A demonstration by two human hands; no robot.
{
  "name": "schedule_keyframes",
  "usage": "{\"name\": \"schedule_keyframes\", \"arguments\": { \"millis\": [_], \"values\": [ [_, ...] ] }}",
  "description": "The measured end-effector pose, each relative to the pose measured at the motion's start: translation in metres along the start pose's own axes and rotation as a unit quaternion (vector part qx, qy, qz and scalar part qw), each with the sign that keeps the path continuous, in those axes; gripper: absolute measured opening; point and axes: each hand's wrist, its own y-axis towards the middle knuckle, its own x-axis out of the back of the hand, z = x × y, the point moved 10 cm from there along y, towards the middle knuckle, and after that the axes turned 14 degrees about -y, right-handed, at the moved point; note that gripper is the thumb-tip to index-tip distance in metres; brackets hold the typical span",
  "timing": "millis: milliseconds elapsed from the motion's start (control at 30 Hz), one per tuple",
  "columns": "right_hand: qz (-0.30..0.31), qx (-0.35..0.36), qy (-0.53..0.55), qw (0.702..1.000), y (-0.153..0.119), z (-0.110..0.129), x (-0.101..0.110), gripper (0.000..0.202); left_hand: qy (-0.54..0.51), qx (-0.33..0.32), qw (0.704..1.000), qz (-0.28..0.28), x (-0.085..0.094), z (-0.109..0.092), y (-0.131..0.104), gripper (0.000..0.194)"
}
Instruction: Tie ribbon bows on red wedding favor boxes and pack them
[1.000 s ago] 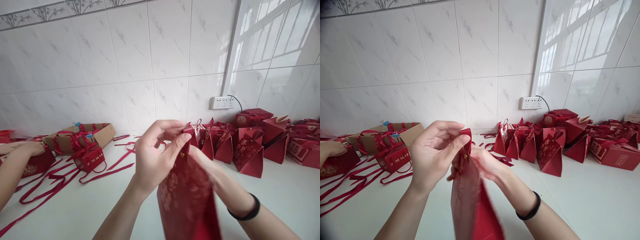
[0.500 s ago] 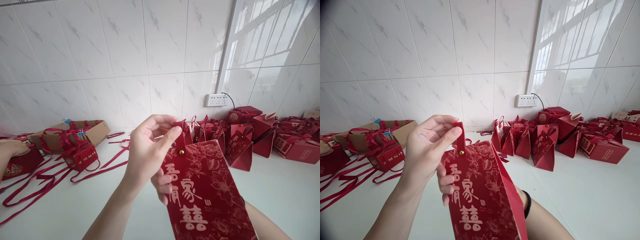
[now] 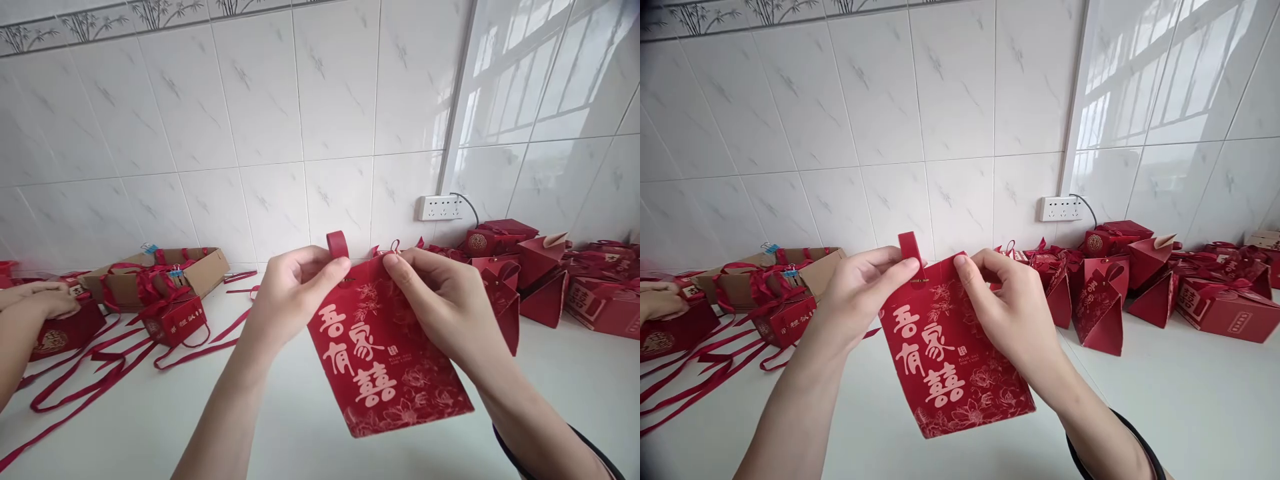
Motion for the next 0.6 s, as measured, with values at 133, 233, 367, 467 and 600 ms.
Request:
{"name": "schedule_keyframes", "arguments": {
  "millis": [133, 233, 367, 467, 600],
  "values": [
    [-0.029, 0.019, -0.026, 0.999, -0.004, 0.009, 0.005, 0.038, 0.043, -0.045, 0.996, -0.060, 0.003, -0.003, -0.005, 0.032],
    [-0.039, 0.023, -0.030, 0.999, -0.004, 0.012, 0.006, 0.039, 0.054, -0.078, 0.992, -0.081, 0.002, -0.010, -0.008, 0.032],
    [-0.030, 0.021, -0.032, 0.999, -0.004, 0.012, 0.005, 0.038, 0.081, -0.115, 0.986, -0.086, -0.001, -0.021, -0.012, 0.032],
    [-0.026, 0.020, -0.033, 0.999, -0.004, 0.012, 0.005, 0.038, 0.087, -0.125, 0.984, -0.089, -0.002, -0.023, -0.014, 0.032],
    [-0.026, 0.019, -0.026, 0.999, -0.003, 0.010, 0.005, 0.037, 0.098, -0.136, 0.980, -0.110, -0.003, -0.025, -0.015, 0.034]
  ]
}}
